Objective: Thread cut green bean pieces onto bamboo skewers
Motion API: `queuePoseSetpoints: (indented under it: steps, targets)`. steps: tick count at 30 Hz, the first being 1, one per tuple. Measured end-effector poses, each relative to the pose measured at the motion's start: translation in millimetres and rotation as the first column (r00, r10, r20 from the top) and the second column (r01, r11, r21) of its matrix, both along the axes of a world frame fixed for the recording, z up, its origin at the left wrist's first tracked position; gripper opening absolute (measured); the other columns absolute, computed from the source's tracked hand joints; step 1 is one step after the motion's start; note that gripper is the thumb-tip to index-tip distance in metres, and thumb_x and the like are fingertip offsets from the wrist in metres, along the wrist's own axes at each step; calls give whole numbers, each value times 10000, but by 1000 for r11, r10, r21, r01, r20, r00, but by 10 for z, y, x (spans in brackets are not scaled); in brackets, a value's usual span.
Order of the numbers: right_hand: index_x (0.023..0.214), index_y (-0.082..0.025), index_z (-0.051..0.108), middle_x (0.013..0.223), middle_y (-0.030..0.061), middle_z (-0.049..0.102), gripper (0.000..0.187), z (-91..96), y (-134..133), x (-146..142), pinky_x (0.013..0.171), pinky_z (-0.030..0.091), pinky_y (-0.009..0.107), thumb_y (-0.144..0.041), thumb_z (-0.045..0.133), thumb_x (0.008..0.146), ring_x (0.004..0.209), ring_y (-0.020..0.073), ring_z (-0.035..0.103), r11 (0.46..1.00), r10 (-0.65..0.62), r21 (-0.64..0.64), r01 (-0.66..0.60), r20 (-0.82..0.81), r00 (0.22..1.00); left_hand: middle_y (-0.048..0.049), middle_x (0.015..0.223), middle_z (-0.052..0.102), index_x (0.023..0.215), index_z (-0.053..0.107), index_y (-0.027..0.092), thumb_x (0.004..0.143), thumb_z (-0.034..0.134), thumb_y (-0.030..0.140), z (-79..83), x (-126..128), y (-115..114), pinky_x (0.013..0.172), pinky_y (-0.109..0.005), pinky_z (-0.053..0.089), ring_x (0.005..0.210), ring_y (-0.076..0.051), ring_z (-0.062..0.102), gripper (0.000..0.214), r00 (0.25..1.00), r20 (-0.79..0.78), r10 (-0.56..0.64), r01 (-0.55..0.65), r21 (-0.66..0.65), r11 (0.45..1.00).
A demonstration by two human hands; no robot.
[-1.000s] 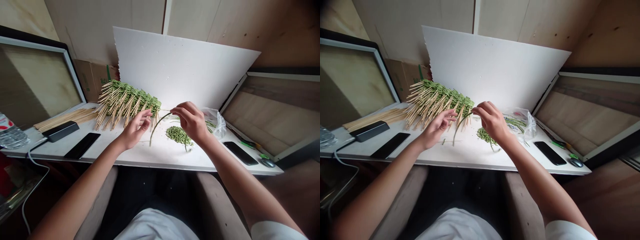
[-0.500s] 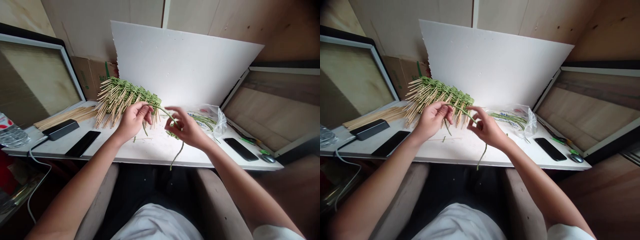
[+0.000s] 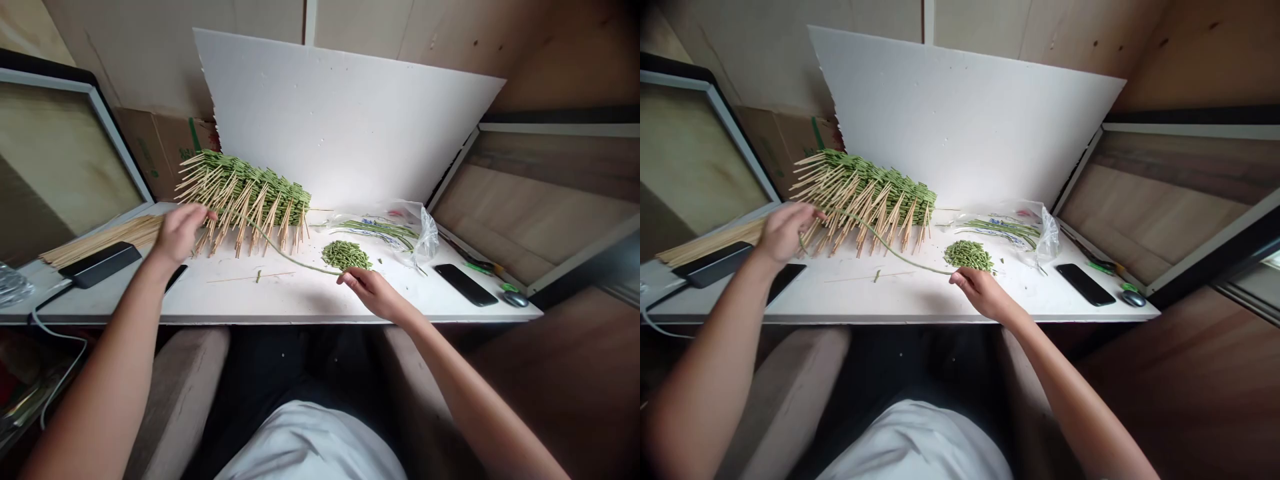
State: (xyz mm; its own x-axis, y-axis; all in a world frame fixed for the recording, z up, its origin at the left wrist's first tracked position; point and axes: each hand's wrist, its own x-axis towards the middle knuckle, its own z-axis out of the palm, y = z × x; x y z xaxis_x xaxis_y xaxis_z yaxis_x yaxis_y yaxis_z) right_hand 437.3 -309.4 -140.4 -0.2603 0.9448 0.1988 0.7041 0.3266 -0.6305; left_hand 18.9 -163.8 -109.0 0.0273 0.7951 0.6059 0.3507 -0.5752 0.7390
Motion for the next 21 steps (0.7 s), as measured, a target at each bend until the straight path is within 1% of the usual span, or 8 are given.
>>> queuePoseSetpoints:
  steps: [2, 6, 10, 12, 14, 17, 19, 21]
  targets:
    - [965, -196, 731, 685, 13, 616, 515, -21, 73, -68, 617, 389, 294, -559, 380, 1069, 602, 169, 513, 999, -29, 36, 30, -9, 1000, -29, 799, 621, 832, 712, 170, 978, 544, 480, -290, -36, 89, 684, -310, 434, 723, -182, 548, 382, 981, -180, 68, -80, -61, 995]
    - [902, -187, 760, 779, 57, 695, 485, -79, 202, -186, 620, 409, 296, -551, 472, 1043, 649, 178, 572, 985, -67, 159, 69, -19, 998, -75, 899, 626, 849, 730, 157, 977, 474, 413, -764, -26, 150, 833, -354, 470, 856, -234, 602, 384, 855, -497, 149, -189, -30, 982]
    - [919, -200, 801, 806, 69, 729, 384, -123, 210, -310, 628, 457, 308, -523, 607, 994, 679, 192, 626, 962, -65, 259, 82, -75, 995, -136, 1078, 664, 949, 744, 165, 964, 493, 320, -939, 78, 53, 1025, -494, 400, 1147, -347, 560, 296, 675, -706, 215, -273, 32, 961]
    - [948, -224, 816, 843, 70, 752, 313, -122, 175, -389, 628, 483, 316, -493, 657, 974, 690, 199, 654, 957, -48, 277, 84, -134, 990, -151, 1168, 653, 1056, 747, 165, 963, 518, 306, -901, 234, -71, 1076, -537, 368, 1205, -367, 543, 284, 666, -714, 215, -233, 74, 970]
    - [959, -241, 824, 867, 69, 767, 254, -106, 128, -481, 615, 499, 320, -463, 699, 954, 696, 205, 672, 953, -36, 290, 86, -175, 984, -142, 1195, 661, 1115, 738, 166, 1003, 485, 313, -795, 475, -252, 1102, -506, 389, 1189, -329, 580, 312, 764, -638, 101, -86, 54, 995]
    - [961, -253, 826, 884, 66, 782, 189, -66, 41, -619, 603, 514, 321, -421, 746, 928, 722, 213, 691, 947, -4, 312, 74, -219, 976, -125, 1289, 670, 1238, 706, 199, 1045, 489, 397, -585, 914, -588, 1124, -440, 428, 1242, -286, 607, 351, 862, -447, -239, 245, -45, 968]
    - [962, -255, 824, 891, 66, 789, 170, -41, -21, -686, 599, 520, 322, -406, 755, 925, 752, 219, 703, 945, 26, 320, 62, -262, 965, -112, 1388, 649, 1364, 648, 235, 1038, 546, 429, -480, 1177, -792, 1116, -400, 452, 1306, -275, 595, 393, 824, -321, -466, 433, -174, 885]
    - [970, -256, 822, 894, 62, 795, 162, -25, -73, -712, 600, 523, 318, -395, 746, 934, 778, 219, 714, 948, 57, 314, 44, -307, 950, -105, 1297, 711, 1310, 686, 233, 1013, 608, 438, -435, 1366, -933, 1029, -361, 508, 1219, -272, 657, 369, 754, -239, -612, 560, -252, 789]
